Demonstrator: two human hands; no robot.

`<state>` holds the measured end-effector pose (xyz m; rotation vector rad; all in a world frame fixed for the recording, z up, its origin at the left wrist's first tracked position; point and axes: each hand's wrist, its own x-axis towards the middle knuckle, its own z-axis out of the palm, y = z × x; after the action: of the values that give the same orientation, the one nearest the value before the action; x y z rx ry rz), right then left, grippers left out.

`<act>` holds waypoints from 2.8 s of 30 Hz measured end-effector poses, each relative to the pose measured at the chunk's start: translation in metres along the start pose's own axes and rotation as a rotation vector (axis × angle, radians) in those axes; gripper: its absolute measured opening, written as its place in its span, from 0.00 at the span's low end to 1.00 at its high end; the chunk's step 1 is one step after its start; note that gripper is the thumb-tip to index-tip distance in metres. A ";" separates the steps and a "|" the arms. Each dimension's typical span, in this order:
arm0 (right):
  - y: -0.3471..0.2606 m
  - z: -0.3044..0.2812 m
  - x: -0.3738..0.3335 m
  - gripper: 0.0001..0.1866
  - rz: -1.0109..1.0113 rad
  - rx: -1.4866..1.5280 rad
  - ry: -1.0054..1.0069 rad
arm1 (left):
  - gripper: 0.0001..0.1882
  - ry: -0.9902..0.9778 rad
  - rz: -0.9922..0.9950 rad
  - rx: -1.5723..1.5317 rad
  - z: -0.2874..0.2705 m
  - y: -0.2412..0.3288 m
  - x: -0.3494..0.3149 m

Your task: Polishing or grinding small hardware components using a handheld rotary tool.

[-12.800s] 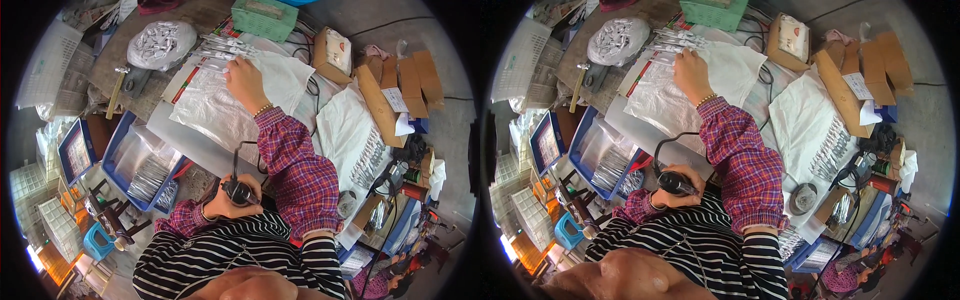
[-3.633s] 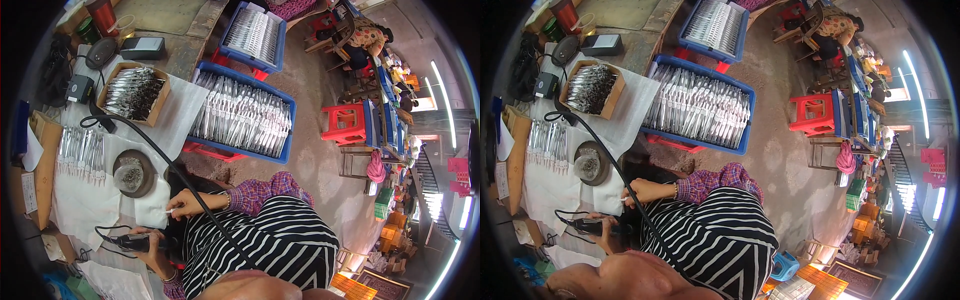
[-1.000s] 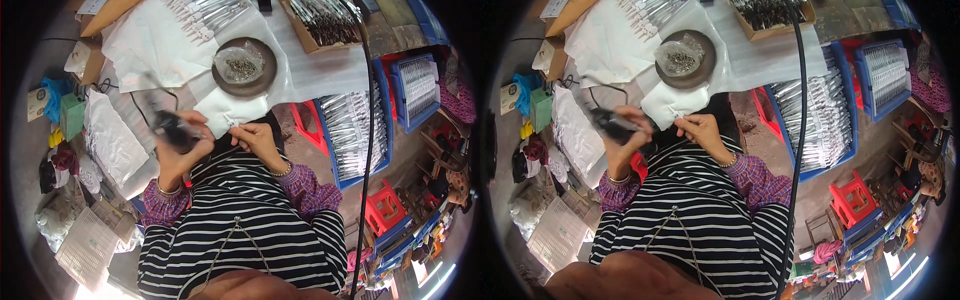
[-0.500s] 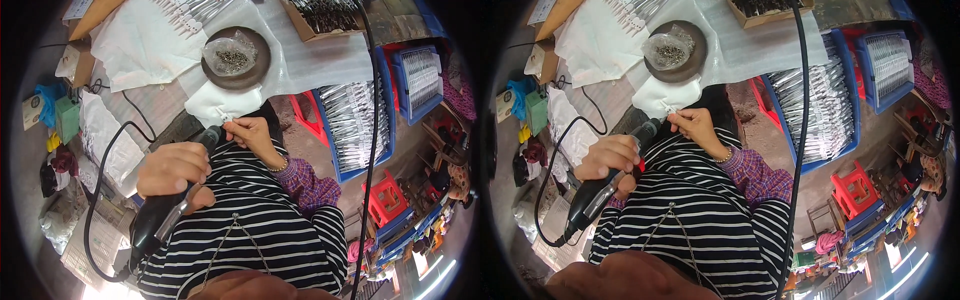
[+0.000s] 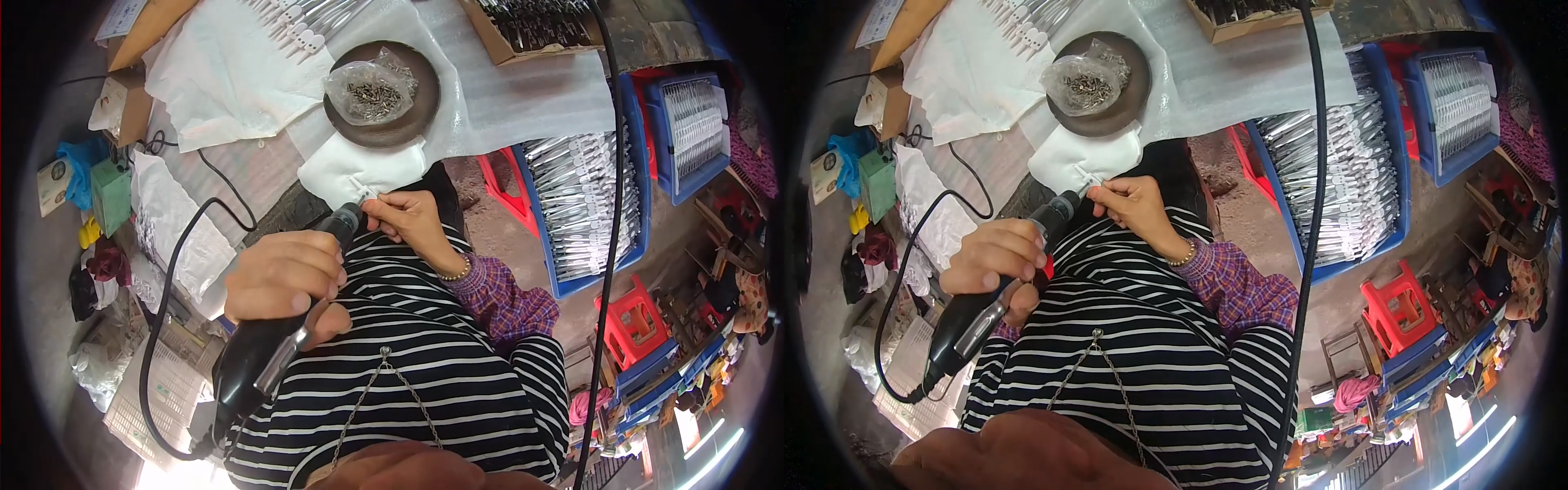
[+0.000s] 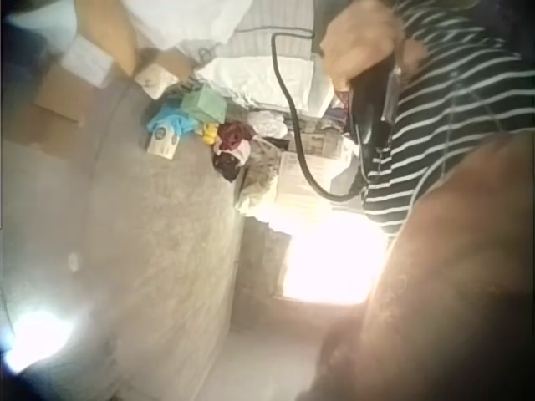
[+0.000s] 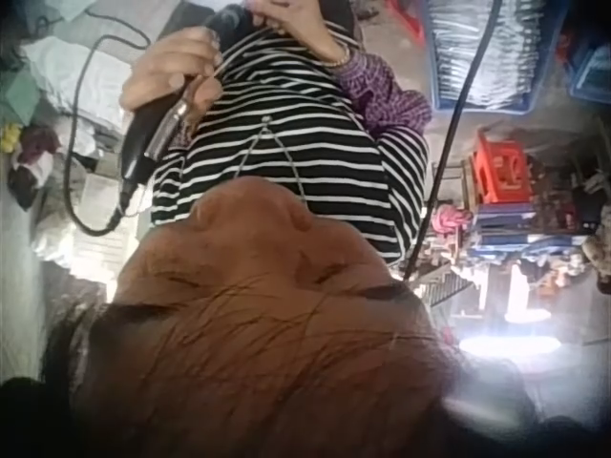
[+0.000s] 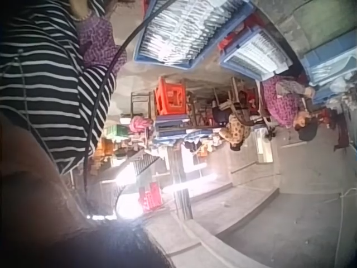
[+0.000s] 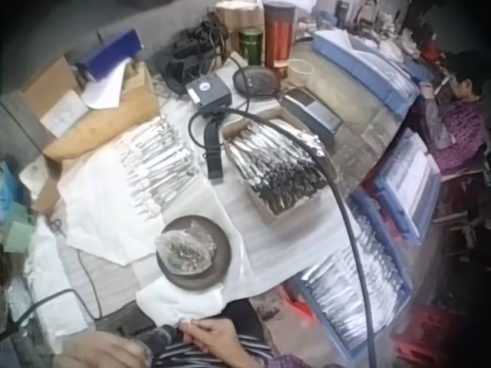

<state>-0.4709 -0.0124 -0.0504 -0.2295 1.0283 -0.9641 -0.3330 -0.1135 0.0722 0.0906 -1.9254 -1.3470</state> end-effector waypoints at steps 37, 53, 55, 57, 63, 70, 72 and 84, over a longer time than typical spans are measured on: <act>0.005 0.006 -0.002 0.14 -0.049 -0.004 0.032 | 0.14 0.104 0.085 -0.010 0.029 -0.012 0.015; 0.004 0.005 0.001 0.15 -0.062 0.034 0.044 | 0.18 0.073 0.073 -0.025 0.015 -0.002 0.007; 0.004 0.006 -0.001 0.15 -0.063 0.036 0.037 | 0.18 0.075 0.087 -0.052 0.014 0.003 0.007; 0.002 0.007 -0.001 0.15 -0.061 0.040 0.041 | 0.19 0.079 0.100 -0.052 0.015 0.001 0.009; 0.003 0.003 -0.001 0.14 -0.030 0.032 0.009 | 0.18 0.050 0.063 -0.046 0.015 -0.004 0.010; 0.002 0.001 -0.001 0.13 -0.009 0.047 -0.007 | 0.18 0.054 0.063 -0.070 0.014 -0.004 0.009; 0.003 0.000 -0.001 0.13 0.006 0.055 -0.008 | 0.17 0.086 0.033 -0.050 0.015 -0.004 0.011; 0.008 0.005 0.000 0.13 -0.044 0.024 0.027 | 0.12 0.017 0.077 0.006 0.030 -0.011 0.019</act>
<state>-0.4627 -0.0089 -0.0522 -0.2204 1.0388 -1.0216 -0.3691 -0.1034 0.0695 0.0304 -1.8997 -1.2866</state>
